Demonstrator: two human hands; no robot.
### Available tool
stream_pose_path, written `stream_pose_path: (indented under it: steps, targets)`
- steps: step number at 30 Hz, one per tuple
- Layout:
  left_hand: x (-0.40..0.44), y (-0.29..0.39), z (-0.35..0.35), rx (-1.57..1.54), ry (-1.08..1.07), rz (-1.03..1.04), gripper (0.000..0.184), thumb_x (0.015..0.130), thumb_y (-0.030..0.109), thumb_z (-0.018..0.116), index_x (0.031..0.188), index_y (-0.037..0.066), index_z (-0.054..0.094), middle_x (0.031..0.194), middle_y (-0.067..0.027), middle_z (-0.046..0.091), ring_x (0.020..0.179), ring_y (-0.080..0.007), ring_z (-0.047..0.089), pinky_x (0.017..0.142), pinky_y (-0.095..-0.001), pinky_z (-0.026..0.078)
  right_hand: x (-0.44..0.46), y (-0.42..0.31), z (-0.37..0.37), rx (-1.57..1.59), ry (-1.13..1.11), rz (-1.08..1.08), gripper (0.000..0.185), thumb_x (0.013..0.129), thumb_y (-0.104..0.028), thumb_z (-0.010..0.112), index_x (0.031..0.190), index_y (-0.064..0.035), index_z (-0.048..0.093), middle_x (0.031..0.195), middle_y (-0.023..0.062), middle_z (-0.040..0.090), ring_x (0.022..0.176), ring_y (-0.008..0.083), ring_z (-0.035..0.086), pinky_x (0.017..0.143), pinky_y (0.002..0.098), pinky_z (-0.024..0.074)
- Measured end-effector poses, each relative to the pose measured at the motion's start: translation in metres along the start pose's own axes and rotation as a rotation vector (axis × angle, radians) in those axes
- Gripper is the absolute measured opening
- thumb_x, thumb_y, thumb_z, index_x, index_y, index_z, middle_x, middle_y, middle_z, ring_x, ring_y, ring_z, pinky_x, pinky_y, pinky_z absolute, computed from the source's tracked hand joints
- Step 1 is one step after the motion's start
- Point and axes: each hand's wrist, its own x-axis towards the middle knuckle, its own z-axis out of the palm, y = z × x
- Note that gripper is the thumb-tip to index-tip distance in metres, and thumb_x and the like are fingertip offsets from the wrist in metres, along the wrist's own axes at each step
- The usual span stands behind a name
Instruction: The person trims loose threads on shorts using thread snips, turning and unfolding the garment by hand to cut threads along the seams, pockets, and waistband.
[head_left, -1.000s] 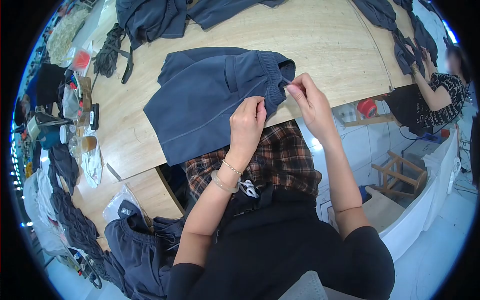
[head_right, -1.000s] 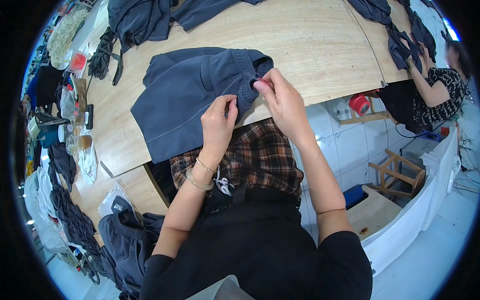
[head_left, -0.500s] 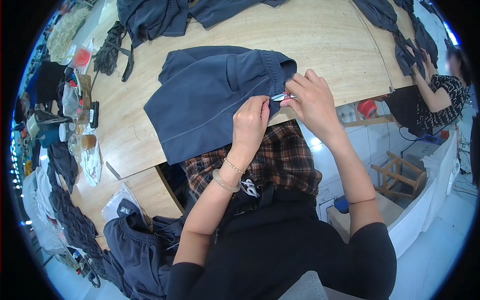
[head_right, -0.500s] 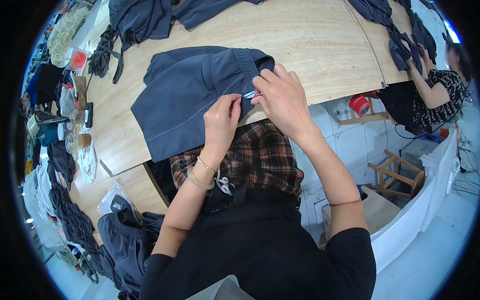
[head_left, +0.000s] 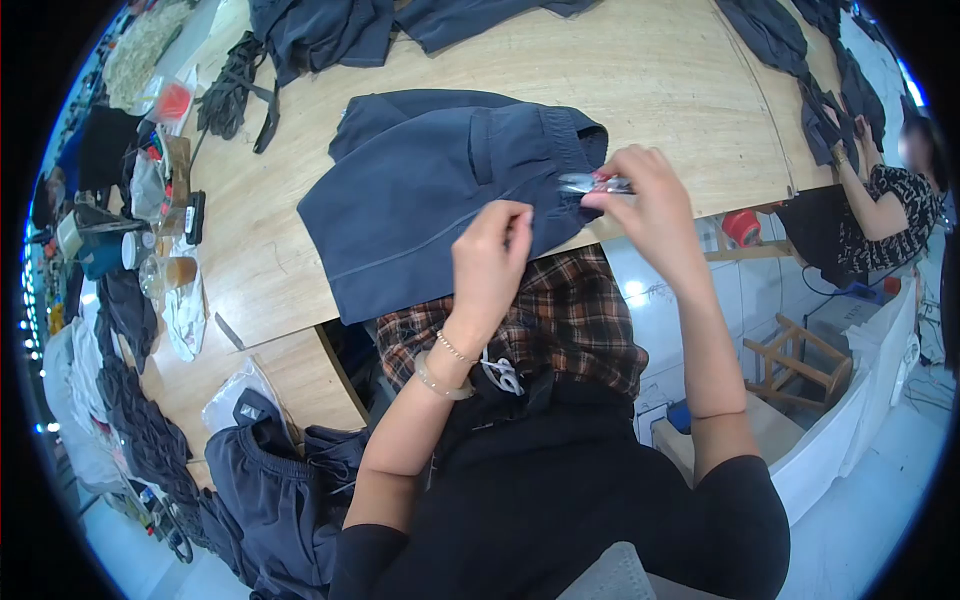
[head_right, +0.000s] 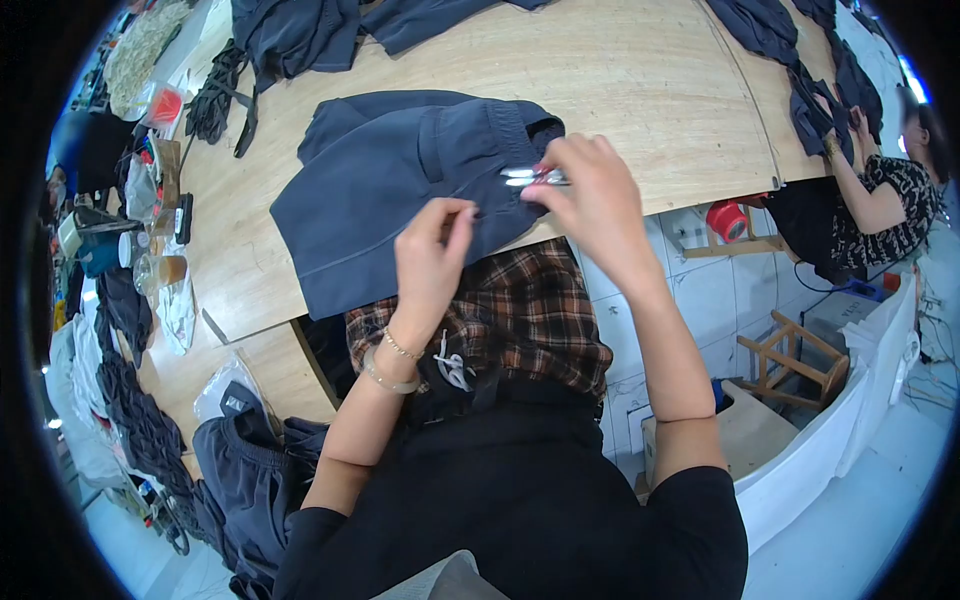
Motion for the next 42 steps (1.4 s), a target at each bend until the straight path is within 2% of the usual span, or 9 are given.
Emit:
stream_pose_path:
  steps: [2, 6, 13, 25, 28, 31, 37, 39, 42]
  targets:
    - [-0.002, -0.013, -0.025, 0.064, 0.105, -0.129, 0.013, 0.096, 0.009, 0.059, 0.091, -0.002, 0.063, 0.083, -0.0105, 0.069, 0.072, -0.015, 0.066, 0.064, -0.0267, 0.052, 0.003, 0.001, -0.002, 0.493, 0.072, 0.348, 0.019, 0.082, -0.018, 0.074, 0.089, -0.0055, 0.061, 0.088, 0.0028, 0.064, 0.082, 0.014, 0.059, 0.068, 0.0304, 0.0445]
    - [-0.003, -0.044, -0.043, -0.095, 0.264, -0.215, 0.012, 0.097, 0.01, 0.058, 0.095, -0.002, 0.06, 0.082, -0.0108, 0.067, 0.072, -0.0176, 0.065, 0.066, -0.031, 0.052, 0.023, -0.02, 0.019, 1.414, -0.162, 0.463, 0.019, 0.092, -0.021, 0.068, 0.101, -0.0068, 0.06, 0.098, 0.0035, 0.066, 0.09, 0.01, 0.061, 0.077, 0.0236, 0.0482]
    - [-0.023, -0.076, -0.055, 0.284, 0.045, 0.115, 0.033, 0.077, 0.003, 0.074, 0.107, -0.001, 0.062, 0.112, -0.0117, 0.059, 0.1, -0.0277, 0.058, 0.087, -0.036, 0.049, 0.046, -0.002, 0.129, 1.671, -0.17, 0.551, 0.016, 0.091, -0.012, 0.067, 0.104, -0.0072, 0.059, 0.111, 0.004, 0.063, 0.104, 0.01, 0.059, 0.092, 0.0229, 0.0444]
    - [-0.023, -0.072, -0.039, 0.555, 0.102, 0.244, 0.022, 0.075, 0.011, 0.076, 0.095, 0.003, 0.07, 0.108, -0.0087, 0.058, 0.095, -0.027, 0.055, 0.076, -0.0356, 0.047, 0.044, 0.001, 0.129, 1.602, -0.191, 0.496, 0.019, 0.09, -0.01, 0.069, 0.105, -0.006, 0.059, 0.105, 0.0015, 0.063, 0.102, 0.0079, 0.057, 0.094, 0.0215, 0.0425]
    - [-0.017, -0.079, -0.037, 0.471, 0.095, 0.138, 0.016, 0.077, 0.009, 0.074, 0.09, 0.002, 0.069, 0.098, -0.009, 0.059, 0.088, -0.0271, 0.058, 0.074, -0.0357, 0.048, 0.046, 0.002, 0.128, 1.539, -0.241, 0.466, 0.016, 0.093, -0.013, 0.065, 0.107, -0.0087, 0.057, 0.118, 0.0068, 0.062, 0.118, 0.0154, 0.057, 0.101, 0.0284, 0.0436]
    - [-0.012, -0.079, -0.042, 0.213, 0.158, -0.011, 0.01, 0.079, 0.006, 0.072, 0.086, 0.001, 0.067, 0.087, -0.0101, 0.06, 0.08, -0.0283, 0.061, 0.07, -0.037, 0.048, 0.044, -0.007, 0.121, 1.531, -0.2, 0.501, 0.02, 0.089, -0.011, 0.07, 0.104, -0.0067, 0.059, 0.101, -0.0001, 0.063, 0.099, 0.0082, 0.058, 0.091, 0.0219, 0.0434]
    - [-0.008, -0.079, -0.046, 0.295, 0.14, 0.025, 0.008, 0.085, 0.006, 0.065, 0.084, 0.0, 0.06, 0.083, -0.0123, 0.06, 0.078, -0.0328, 0.061, 0.069, -0.0407, 0.048, 0.039, -0.028, 0.105, 0.897, -0.185, 0.306, 0.016, 0.081, -0.011, 0.074, 0.09, -0.0057, 0.063, 0.087, 0.0, 0.064, 0.09, 0.0114, 0.059, 0.077, 0.027, 0.0454]
    - [-0.008, -0.079, -0.046, 0.305, 0.13, 0.031, 0.008, 0.086, 0.006, 0.064, 0.085, 0.0, 0.059, 0.083, -0.0127, 0.059, 0.079, -0.0333, 0.06, 0.069, -0.0413, 0.048, 0.04, -0.033, 0.099, 0.428, -0.159, 0.044, 0.019, 0.075, -0.014, 0.075, 0.085, -0.0041, 0.062, 0.084, 0.0041, 0.062, 0.086, 0.0205, 0.058, 0.075, 0.0337, 0.0463]
    - [-0.007, -0.08, -0.046, 0.326, 0.118, 0.049, 0.008, 0.088, 0.006, 0.062, 0.085, 0.001, 0.057, 0.082, -0.0134, 0.058, 0.079, -0.0339, 0.059, 0.069, -0.0422, 0.047, 0.042, -0.042, 0.097, 0.328, -0.197, -0.012, 0.021, 0.073, -0.017, 0.075, 0.085, -0.0049, 0.063, 0.083, 0.0057, 0.061, 0.085, 0.0269, 0.057, 0.076, 0.0381, 0.0467]
